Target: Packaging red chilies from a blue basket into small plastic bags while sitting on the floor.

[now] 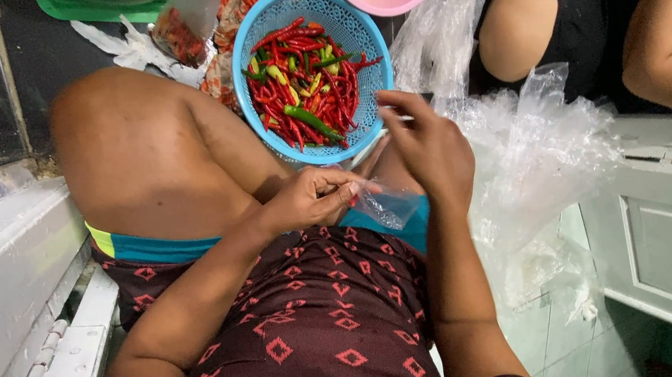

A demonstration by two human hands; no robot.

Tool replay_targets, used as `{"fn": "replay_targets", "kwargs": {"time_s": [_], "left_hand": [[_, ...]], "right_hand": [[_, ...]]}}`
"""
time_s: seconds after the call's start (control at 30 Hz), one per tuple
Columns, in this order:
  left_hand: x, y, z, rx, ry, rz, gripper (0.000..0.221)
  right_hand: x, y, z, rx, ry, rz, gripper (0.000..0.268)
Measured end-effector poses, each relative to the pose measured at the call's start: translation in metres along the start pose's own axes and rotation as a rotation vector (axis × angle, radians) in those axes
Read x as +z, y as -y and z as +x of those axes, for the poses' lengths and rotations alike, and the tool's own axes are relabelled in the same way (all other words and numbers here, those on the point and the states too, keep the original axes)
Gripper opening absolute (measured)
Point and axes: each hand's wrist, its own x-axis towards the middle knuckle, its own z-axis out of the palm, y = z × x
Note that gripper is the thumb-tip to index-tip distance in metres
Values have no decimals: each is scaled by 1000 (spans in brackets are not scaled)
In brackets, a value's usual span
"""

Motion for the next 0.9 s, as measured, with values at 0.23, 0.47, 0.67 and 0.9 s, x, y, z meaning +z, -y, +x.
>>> {"fn": "replay_targets", "kwargs": {"time_s": [0.23, 0.47, 0.67, 0.9], "left_hand": [[-1, -8, 1, 31, -45, 32, 28], [-1, -7, 1, 20, -54, 30, 27], [-2, -8, 1, 11, -29, 33, 27], [0, -10, 0, 2, 4, 32, 27]], "right_hand": [[162, -136, 125, -255, -75, -271, 27], [137, -147, 110, -189, -22, 143, 32], [36, -131, 28, -150, -235, 758, 20], [-6, -118, -79, -311, -417, 957, 29]]}}
